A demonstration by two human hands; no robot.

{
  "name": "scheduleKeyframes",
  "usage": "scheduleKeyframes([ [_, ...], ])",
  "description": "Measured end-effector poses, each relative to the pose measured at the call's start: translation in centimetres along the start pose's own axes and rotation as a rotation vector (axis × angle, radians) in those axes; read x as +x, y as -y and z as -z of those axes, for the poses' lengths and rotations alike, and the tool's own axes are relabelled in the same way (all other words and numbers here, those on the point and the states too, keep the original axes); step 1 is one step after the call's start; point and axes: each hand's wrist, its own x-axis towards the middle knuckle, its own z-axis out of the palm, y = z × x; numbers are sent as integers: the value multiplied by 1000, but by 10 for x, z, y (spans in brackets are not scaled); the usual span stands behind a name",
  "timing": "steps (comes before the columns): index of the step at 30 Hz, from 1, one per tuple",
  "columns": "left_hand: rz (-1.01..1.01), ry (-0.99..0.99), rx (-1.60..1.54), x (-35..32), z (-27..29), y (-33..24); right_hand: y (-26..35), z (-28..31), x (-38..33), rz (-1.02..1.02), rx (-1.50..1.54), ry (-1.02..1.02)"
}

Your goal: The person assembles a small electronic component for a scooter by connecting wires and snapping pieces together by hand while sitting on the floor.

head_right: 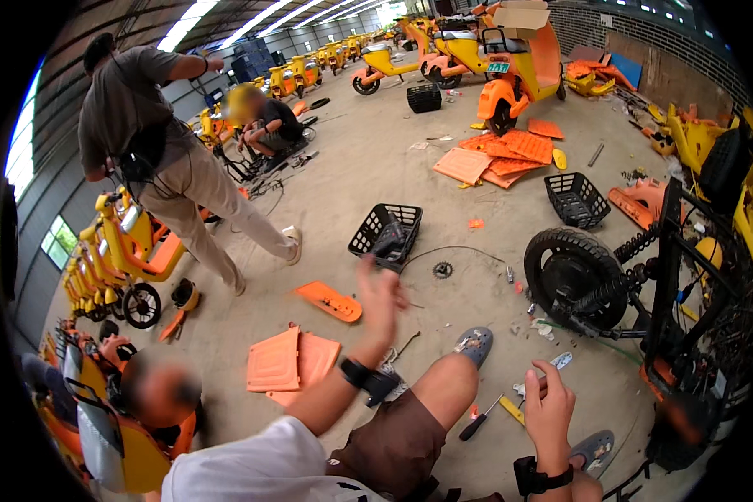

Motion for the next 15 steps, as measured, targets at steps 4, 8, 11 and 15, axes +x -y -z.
scheduleKeyframes([
  [4,-291,-286,121,41,105,-68,5,-6,-5,71,-9,51],
  [8,-322,-396,118,36,157,-89,-6,-21,-7,155,-47,98],
  [11,-350,-578,297,43,206,-88,-8,-32,-9,157,-39,156],
  [15,-365,-677,215,66,253,-116,-11,-38,-10,142,-27,176],
])
